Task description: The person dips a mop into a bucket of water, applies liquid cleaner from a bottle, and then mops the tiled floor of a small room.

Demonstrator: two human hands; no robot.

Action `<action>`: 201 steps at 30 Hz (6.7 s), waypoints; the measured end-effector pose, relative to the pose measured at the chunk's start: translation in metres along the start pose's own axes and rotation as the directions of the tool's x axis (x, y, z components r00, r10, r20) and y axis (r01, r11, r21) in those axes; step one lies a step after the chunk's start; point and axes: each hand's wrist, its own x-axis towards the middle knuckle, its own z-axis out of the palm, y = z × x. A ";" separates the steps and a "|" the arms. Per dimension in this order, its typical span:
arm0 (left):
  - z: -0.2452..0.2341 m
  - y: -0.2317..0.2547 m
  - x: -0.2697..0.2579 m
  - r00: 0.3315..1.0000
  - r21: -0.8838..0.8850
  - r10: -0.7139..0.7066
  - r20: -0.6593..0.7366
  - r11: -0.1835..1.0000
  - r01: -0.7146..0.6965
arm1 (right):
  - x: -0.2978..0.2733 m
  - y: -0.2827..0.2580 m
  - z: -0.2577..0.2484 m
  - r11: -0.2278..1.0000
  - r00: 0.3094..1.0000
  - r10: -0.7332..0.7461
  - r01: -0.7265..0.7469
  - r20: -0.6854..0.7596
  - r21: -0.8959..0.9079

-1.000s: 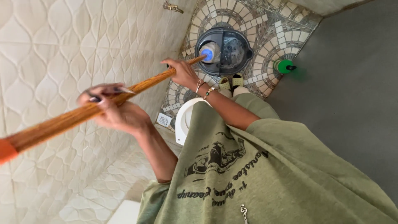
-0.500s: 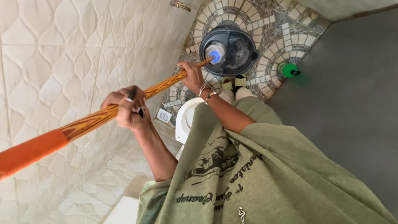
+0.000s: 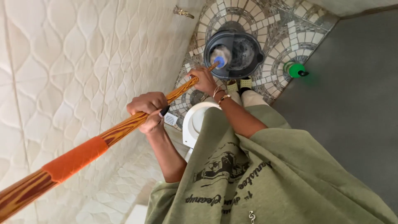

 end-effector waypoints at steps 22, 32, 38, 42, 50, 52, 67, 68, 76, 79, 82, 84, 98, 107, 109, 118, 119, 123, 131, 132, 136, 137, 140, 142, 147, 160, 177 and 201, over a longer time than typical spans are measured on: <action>0.091 -0.006 0.011 0.597 0.284 0.189 -0.780 0.957 0.068 | 0.002 -0.018 0.001 0.985 0.946 0.045 -0.095 -0.322 -0.142; 0.021 0.009 -0.020 0.727 0.242 0.277 -0.628 0.958 -0.155 | -0.026 -0.022 0.005 0.954 0.884 0.283 -0.299 -0.372 0.016; 0.020 0.034 -0.048 0.820 0.187 0.244 -0.517 0.968 -0.170 | -0.017 -0.024 -0.008 -0.499 0.376 0.687 -0.378 0.621 0.780; 0.023 0.053 -0.061 0.872 0.197 0.219 -0.438 0.970 -0.144 | 0.015 -0.003 0.050 -0.656 0.276 0.699 -0.122 0.660 0.745; 0.058 0.067 -0.068 0.722 0.519 0.388 -0.573 0.854 -0.047 | 0.004 0.034 0.104 -0.603 0.263 0.771 0.010 0.580 0.798; 0.056 0.071 -0.067 0.755 0.490 0.394 -0.524 0.864 -0.111 | 0.003 0.039 0.100 -0.626 0.230 0.767 0.064 0.599 0.777; 0.026 0.062 -0.071 0.921 0.281 0.220 -0.322 0.951 -0.129 | -0.007 0.035 0.099 -0.810 0.549 0.575 0.277 0.606 0.517; 0.026 0.063 -0.069 0.929 0.265 0.209 -0.305 0.956 -0.128 | -0.006 0.038 0.101 -0.812 0.554 0.573 0.285 0.604 0.509; 0.009 0.060 -0.051 0.982 0.180 0.145 -0.121 0.976 -0.122 | -0.001 0.049 0.110 -0.802 0.600 0.587 0.340 0.543 0.492; 0.002 0.062 -0.045 0.989 0.169 0.123 -0.079 0.980 -0.109 | 0.001 0.047 0.113 -0.840 0.675 0.532 0.342 0.512 0.422; -0.001 0.060 -0.040 0.994 0.138 0.102 -0.043 0.986 -0.095 | 0.003 0.049 0.115 -0.857 0.693 0.508 0.347 0.512 0.381; -0.003 0.058 -0.037 0.995 0.134 0.095 -0.042 0.987 -0.088 | 0.003 0.050 0.116 -0.837 0.669 0.544 0.399 0.506 0.373; 0.018 0.062 -0.051 0.995 0.218 0.055 -0.081 0.975 -0.036 | -0.003 0.060 0.111 -0.843 0.686 0.537 0.415 0.491 0.342; 0.016 0.070 -0.074 0.993 0.190 0.045 -0.106 0.981 -0.024 | -0.005 0.040 0.095 -0.813 0.667 0.555 0.306 0.497 0.496; 0.018 0.068 -0.077 0.988 0.206 0.048 -0.147 0.978 -0.017 | -0.007 0.039 0.091 -0.794 0.598 0.583 0.274 0.550 0.543; 0.033 0.069 -0.079 0.997 0.237 0.053 -0.061 0.971 -0.037 | -0.001 0.036 0.075 -0.661 0.500 0.685 0.120 0.530 0.741; 0.035 0.069 -0.079 0.998 0.242 0.045 -0.053 0.970 -0.031 | -0.002 0.036 0.073 -0.673 0.508 0.672 0.117 0.539 0.730; 0.040 0.068 -0.073 0.999 0.248 0.024 -0.023 0.969 -0.018 | 0.001 0.038 0.069 -0.698 0.506 0.648 0.094 0.569 0.710; 0.048 0.080 -0.067 0.997 0.350 -0.008 -0.075 0.936 0.034 | 0.008 0.021 0.081 -0.677 0.506 0.642 0.024 0.576 0.735; 0.047 0.082 -0.066 0.997 0.368 -0.014 -0.078 0.929 0.042 | 0.010 0.018 0.083 -0.696 0.515 0.621 0.016 0.591 0.718; 0.042 0.083 -0.065 0.998 0.379 -0.022 -0.055 0.925 0.041 | 0.011 0.009 0.092 -0.751 0.499 0.573 0.004 0.649 0.660; 0.042 0.083 -0.066 0.998 0.383 -0.015 -0.054 0.923 0.034 | 0.011 0.007 0.095 -0.726 0.491 0.593 -0.016 0.638 0.688; 0.038 0.087 -0.071 0.998 0.392 -0.002 -0.063 0.920 0.026 | 0.009 0.003 0.102 -0.669 0.481 0.631 -0.060 0.609 0.741; 0.035 0.090 -0.074 0.996 0.392 0.001 -0.086 0.919 0.033 | 0.008 0.003 0.107 -0.660 0.494 0.629 -0.069 0.600 0.748; 0.026 0.096 -0.085 0.991 0.370 0.024 -0.134 0.928 0.027 | 0.004 0.005 0.118 -0.654 0.504 0.627 -0.074 0.594 0.753; -0.003 0.093 -0.148 0.901 0.401 0.313 -0.299 0.898 -0.179 | 0.003 -0.012 0.151 -0.509 0.372 0.764 -0.154 0.527 0.847; 0.007 0.138 -0.192 0.854 0.481 0.315 -0.413 0.872 -0.089 | -0.023 -0.035 0.189 -0.753 0.358 0.543 -0.192 0.759 0.629; 0.002 0.118 -0.147 0.852 0.542 0.379 -0.361 0.829 -0.139 | 0.002 -0.014 0.190 -0.629 0.306 0.671 -0.247 0.676 0.737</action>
